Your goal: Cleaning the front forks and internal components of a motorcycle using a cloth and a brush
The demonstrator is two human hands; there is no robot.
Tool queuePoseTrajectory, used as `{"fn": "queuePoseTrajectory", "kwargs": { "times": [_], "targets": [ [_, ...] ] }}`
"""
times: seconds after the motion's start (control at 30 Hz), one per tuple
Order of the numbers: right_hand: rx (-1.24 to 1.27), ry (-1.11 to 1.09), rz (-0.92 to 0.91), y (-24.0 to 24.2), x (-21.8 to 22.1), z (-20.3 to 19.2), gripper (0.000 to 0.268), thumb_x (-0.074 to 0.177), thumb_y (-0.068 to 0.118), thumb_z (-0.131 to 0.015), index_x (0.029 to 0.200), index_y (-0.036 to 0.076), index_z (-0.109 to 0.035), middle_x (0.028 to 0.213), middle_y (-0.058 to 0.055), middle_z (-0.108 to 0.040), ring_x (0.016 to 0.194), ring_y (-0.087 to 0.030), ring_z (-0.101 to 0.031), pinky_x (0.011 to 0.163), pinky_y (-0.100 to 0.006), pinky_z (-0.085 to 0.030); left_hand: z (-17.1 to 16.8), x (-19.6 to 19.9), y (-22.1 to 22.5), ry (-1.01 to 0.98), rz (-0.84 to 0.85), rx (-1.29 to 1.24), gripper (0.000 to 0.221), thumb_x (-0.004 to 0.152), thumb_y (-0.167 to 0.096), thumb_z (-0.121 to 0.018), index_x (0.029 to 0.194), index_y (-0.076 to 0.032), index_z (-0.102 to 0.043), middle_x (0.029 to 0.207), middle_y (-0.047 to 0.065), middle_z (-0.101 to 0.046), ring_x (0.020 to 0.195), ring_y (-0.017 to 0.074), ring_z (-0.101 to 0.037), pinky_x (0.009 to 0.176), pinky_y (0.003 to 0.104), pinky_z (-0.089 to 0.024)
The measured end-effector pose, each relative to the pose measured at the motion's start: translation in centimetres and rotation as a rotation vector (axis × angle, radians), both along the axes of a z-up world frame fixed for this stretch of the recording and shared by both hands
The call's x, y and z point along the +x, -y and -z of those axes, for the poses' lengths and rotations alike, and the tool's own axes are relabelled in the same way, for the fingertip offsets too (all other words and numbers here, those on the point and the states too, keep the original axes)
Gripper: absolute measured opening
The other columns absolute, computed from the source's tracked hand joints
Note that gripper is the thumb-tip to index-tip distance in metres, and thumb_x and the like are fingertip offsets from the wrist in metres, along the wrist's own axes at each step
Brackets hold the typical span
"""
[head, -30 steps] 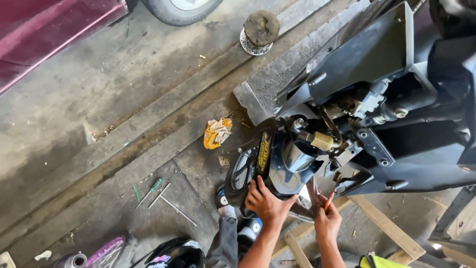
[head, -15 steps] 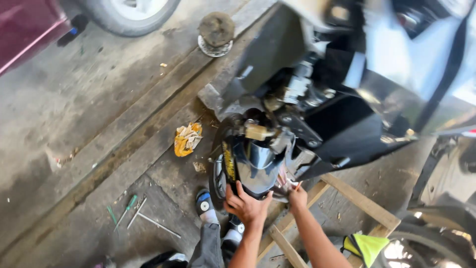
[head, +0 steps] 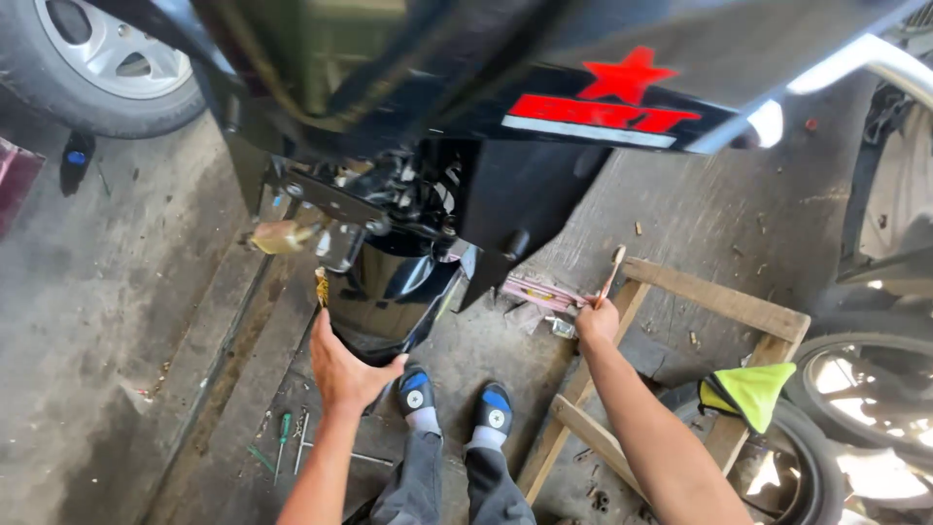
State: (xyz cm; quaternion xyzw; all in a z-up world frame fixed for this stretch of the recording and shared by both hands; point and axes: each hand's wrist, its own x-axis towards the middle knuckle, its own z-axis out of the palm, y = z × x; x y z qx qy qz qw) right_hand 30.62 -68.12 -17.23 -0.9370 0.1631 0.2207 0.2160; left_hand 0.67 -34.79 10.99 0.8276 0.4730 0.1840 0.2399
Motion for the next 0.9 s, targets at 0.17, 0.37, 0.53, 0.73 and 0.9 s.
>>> {"fn": "queuePoseTrajectory", "kwargs": {
  "times": [0.17, 0.37, 0.53, 0.73, 0.9],
  "targets": [
    [0.076, -0.056, 0.036, 0.2, -7.8, -2.4, 0.022, 0.086, 0.024, -0.062, 0.099, 0.022, -0.080, 0.095, -0.011, -0.077, 0.101, -0.036, -0.072, 0.090, -0.050, -0.055, 1.6, -1.2, -3.0, 0.011, 0.143, 0.080, 0.146, 0.024, -0.037, -0.089, 0.153, 0.006, -0.037, 0.142, 0.031, -0.049, 0.126, 0.0509, -0.054, 0.108, 0.056, -0.041],
    [0.349, -0.041, 0.316, -0.9, -15.4, -7.7, 0.020, 0.086, 0.011, -0.067, 0.101, 0.013, -0.080, 0.084, -0.011, -0.074, 0.082, -0.025, -0.068, 0.077, -0.037, -0.052, 1.1, -1.6, -4.5, -0.035, 0.184, 0.056, 0.146, 0.024, -0.029, -0.091, 0.154, 0.006, -0.033, 0.142, 0.032, -0.046, 0.127, 0.0527, -0.052, 0.110, 0.058, -0.040],
    [0.414, -0.034, 0.246, -3.2, -11.4, -13.5, 0.015, 0.088, 0.011, -0.068, 0.099, 0.012, -0.079, 0.087, -0.015, -0.073, 0.087, -0.030, -0.069, 0.080, -0.041, -0.051, -1.2, -1.0, -8.6, -0.304, 0.159, -0.121, 0.152, 0.028, -0.030, -0.097, 0.160, -0.004, -0.026, 0.146, 0.029, -0.046, 0.129, 0.0520, -0.054, 0.108, 0.059, -0.044],
    [0.574, -0.108, 0.183, -9.0, -5.6, -13.8, 0.017, 0.090, 0.015, -0.066, 0.101, 0.018, -0.079, 0.086, -0.007, -0.073, 0.087, -0.024, -0.070, 0.080, -0.037, -0.054, -3.9, 0.3, -14.8, -0.545, 0.181, -0.214, 0.146, 0.042, -0.030, -0.094, 0.166, -0.012, -0.019, 0.159, 0.023, -0.040, 0.134, 0.0519, -0.050, 0.113, 0.061, -0.041],
    [0.896, -0.243, 0.448, -14.4, -7.4, -13.3, 0.033, 0.105, 0.023, -0.045, 0.108, 0.005, -0.073, 0.091, -0.013, -0.068, 0.088, -0.023, -0.065, 0.084, -0.039, -0.055, -5.0, 1.4, -16.4, -0.626, 0.121, -0.327, 0.139, 0.057, -0.031, -0.086, 0.168, -0.015, -0.005, 0.171, 0.012, -0.018, 0.154, 0.0357, -0.025, 0.124, 0.052, -0.031]
  ]
}}
